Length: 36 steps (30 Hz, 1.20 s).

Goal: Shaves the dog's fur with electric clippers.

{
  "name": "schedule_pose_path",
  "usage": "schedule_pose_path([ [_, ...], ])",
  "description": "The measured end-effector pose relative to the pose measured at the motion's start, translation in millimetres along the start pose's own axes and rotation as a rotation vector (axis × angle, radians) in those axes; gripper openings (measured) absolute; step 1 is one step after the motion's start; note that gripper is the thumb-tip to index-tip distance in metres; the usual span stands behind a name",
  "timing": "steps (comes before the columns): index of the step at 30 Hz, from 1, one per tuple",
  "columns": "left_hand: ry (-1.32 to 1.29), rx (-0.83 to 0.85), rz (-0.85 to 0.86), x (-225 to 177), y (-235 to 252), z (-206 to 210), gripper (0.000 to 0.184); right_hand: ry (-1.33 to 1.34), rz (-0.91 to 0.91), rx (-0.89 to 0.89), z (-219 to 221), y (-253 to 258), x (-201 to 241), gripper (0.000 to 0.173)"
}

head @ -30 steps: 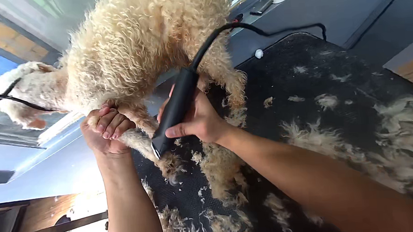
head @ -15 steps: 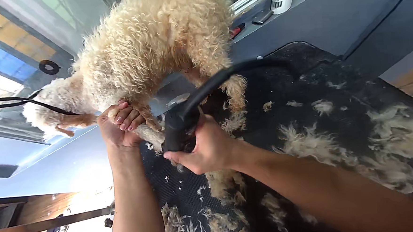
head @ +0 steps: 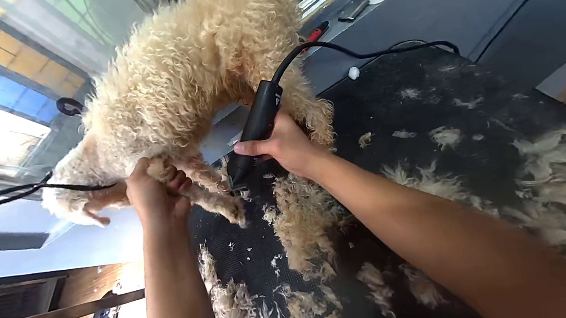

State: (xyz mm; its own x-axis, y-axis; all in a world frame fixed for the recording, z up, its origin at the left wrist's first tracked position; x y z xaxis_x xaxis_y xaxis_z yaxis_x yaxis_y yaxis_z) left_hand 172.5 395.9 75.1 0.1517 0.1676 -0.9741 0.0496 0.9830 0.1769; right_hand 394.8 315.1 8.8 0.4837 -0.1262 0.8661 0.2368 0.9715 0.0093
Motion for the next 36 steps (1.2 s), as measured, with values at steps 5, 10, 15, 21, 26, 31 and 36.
schedule_pose_path([
  [5, -0.271, 0.268, -0.128, -2, 3, -2, 0.046, 0.222, 0.075, 0.219, 24, 22, -18, 0.069],
  [10, -0.587, 0.407, -0.202, 1, 13, -3, 0.038, 0.421, 0.016, 0.284, 53, 42, -21, 0.062],
  [15, -0.697, 0.488, -0.246, 5, 15, 1, 0.034, 0.381, -0.016, 0.361, 76, 56, -15, 0.064],
  [21, -0.848, 0.524, -0.342, 5, 13, 8, 0.027, 0.324, 0.159, 0.498, 88, 52, -34, 0.06],
  [26, -0.867, 0.547, -0.355, 7, 21, 2, 0.027, 0.34, 0.226, 0.515, 81, 42, -48, 0.054],
  [31, -0.883, 0.481, -0.297, -1, 34, 4, 0.027, 0.276, 0.268, 0.65, 73, 11, -62, 0.052],
  [36, -0.721, 0.442, -0.159, 20, 33, 10, 0.042, -0.051, 0.163, 0.725, 33, -8, -37, 0.061],
])
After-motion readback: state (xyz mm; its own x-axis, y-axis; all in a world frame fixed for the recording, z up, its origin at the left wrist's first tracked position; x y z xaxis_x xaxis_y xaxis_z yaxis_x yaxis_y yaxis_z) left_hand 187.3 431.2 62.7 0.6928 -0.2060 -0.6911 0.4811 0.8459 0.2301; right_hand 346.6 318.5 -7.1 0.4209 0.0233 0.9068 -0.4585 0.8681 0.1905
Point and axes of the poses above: each hand's wrist, its own y-axis towards the middle knuckle, its own z-axis out of the palm, x = y × z, the point moved 9 cm from there along y, towards the middle knuckle, and after that the axes turned 10 degrees about z, right-handed, at the moved point
